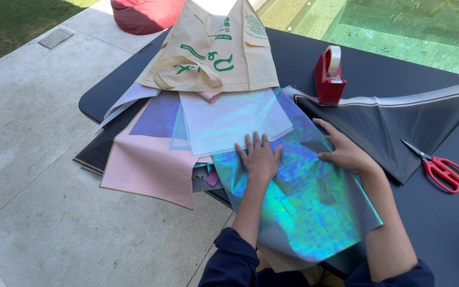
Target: The person folds and layers sheets of black, iridescent, and translucent wrapping film by hand, occasionally using scissors to make small adjustments.
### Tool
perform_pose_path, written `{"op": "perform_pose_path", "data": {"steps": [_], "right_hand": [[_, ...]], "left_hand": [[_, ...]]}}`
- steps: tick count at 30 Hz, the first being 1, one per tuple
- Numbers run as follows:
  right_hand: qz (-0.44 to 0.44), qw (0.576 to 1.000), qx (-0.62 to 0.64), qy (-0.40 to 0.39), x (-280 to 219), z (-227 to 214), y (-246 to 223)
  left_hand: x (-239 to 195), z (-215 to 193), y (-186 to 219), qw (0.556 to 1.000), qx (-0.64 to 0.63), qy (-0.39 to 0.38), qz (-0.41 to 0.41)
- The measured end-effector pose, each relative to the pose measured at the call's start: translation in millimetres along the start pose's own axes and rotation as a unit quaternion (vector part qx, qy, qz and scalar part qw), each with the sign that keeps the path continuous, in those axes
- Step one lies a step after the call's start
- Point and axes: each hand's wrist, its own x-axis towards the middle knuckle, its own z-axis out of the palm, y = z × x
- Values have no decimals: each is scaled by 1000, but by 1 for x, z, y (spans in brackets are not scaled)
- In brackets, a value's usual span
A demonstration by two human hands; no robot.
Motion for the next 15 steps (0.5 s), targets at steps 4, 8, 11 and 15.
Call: {"op": "perform_pose_path", "data": {"steps": [4,8,11,15], "right_hand": [[50,998,-36,-4,-44,-52,-2],[89,995,-28,30,-89,-95,7],[163,975,55,139,-126,-120,17],[117,940,93,308,-165,-150,65]], "left_hand": [[39,2,-33,994,53,75,-53],[50,-6,-35,991,72,84,-76],[51,4,-9,989,56,104,-86],[38,32,48,985,5,168,37]]}}
